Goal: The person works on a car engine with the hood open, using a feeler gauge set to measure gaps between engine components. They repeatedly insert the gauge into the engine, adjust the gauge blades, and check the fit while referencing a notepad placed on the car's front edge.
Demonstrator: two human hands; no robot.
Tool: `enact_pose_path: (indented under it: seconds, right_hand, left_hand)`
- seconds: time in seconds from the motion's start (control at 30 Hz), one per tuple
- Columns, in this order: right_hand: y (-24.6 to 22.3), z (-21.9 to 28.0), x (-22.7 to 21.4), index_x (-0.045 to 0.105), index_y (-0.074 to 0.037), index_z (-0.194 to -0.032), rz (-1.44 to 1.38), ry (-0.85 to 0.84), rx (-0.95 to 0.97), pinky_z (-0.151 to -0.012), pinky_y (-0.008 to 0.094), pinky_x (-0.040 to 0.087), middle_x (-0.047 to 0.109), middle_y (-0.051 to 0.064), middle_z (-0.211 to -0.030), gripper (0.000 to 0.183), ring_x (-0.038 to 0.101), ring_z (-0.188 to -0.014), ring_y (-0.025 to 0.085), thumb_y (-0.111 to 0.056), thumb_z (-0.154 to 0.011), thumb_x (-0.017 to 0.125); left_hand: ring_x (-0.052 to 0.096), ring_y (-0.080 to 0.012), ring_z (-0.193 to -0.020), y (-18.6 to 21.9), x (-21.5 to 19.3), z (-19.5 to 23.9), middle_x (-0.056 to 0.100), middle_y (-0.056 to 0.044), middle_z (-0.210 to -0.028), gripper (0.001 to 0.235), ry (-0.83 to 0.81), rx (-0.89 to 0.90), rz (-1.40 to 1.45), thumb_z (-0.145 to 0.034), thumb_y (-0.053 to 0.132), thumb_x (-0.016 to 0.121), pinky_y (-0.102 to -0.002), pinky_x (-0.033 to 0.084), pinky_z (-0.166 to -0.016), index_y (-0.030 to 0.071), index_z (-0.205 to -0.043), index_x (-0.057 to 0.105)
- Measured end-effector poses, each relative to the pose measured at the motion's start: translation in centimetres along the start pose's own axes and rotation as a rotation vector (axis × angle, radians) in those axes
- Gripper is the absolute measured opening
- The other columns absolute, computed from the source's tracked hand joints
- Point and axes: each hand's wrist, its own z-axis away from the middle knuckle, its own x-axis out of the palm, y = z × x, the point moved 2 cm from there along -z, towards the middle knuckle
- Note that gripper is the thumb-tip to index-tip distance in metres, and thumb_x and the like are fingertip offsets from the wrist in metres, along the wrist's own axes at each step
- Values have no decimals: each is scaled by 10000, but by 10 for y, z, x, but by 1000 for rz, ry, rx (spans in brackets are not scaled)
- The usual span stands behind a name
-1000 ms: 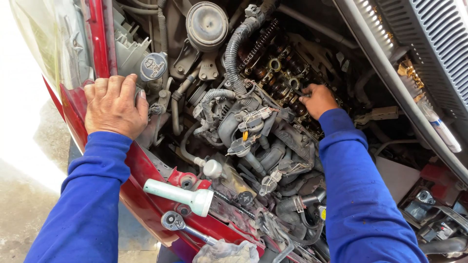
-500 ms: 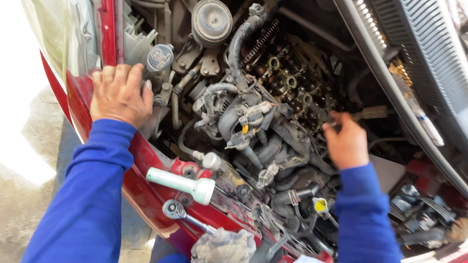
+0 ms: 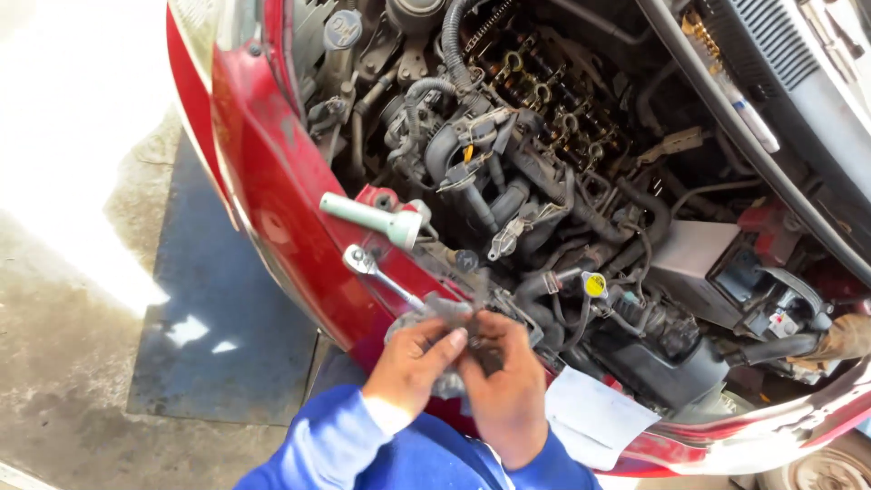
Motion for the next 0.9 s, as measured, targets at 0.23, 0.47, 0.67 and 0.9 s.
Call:
enact_pose_path:
  seconds: [0.23, 0.47, 0.67, 0.9]
  right_hand:
    - [8, 67, -46, 603, -107, -1229, -163, -1, 115, -739, 248, 537, 813, -13, -779, 515, 691, -699, 114, -228, -782, 829]
    - [52, 106, -75, 686, 47, -939, -807, -36, 4, -591, 274, 572, 726, 160, -724, 209, 669, -594, 187, 12, -776, 812]
    - [76, 133, -106, 650, 47, -1059, -834, 210, 44, -630, 321, 561, 707, 181, -742, 185, 662, -617, 230, -108, -993, 575]
    - [100, 176, -117, 733, -23, -1044, -670, -224, 9, -677, 249, 515, 712, 64, -878, 236, 599, -706, 112, -107, -835, 804]
  left_hand:
    - [443, -260, -228, 40, 31, 77, 541, -188, -363, 481, -30, -273, 81, -1075, 165, 469, -342, 299, -239, -42, -656, 583]
    - [660, -136, -543, 62, 81, 147, 760, -45, -620, 340, -162, -278, -523, -920, 277, 623, -277, 532, -630, 72, -682, 753]
    - [693, -152, -628, 64, 107, 181, 803, -96, -694, 306, -217, -339, -461, -891, 260, 609, -280, 533, -680, 12, -823, 776]
    - [639, -114, -550, 41, 123, 204, 807, -59, -677, 323, -121, -247, -442, -923, 262, 645, -270, 513, -607, 41, -713, 751]
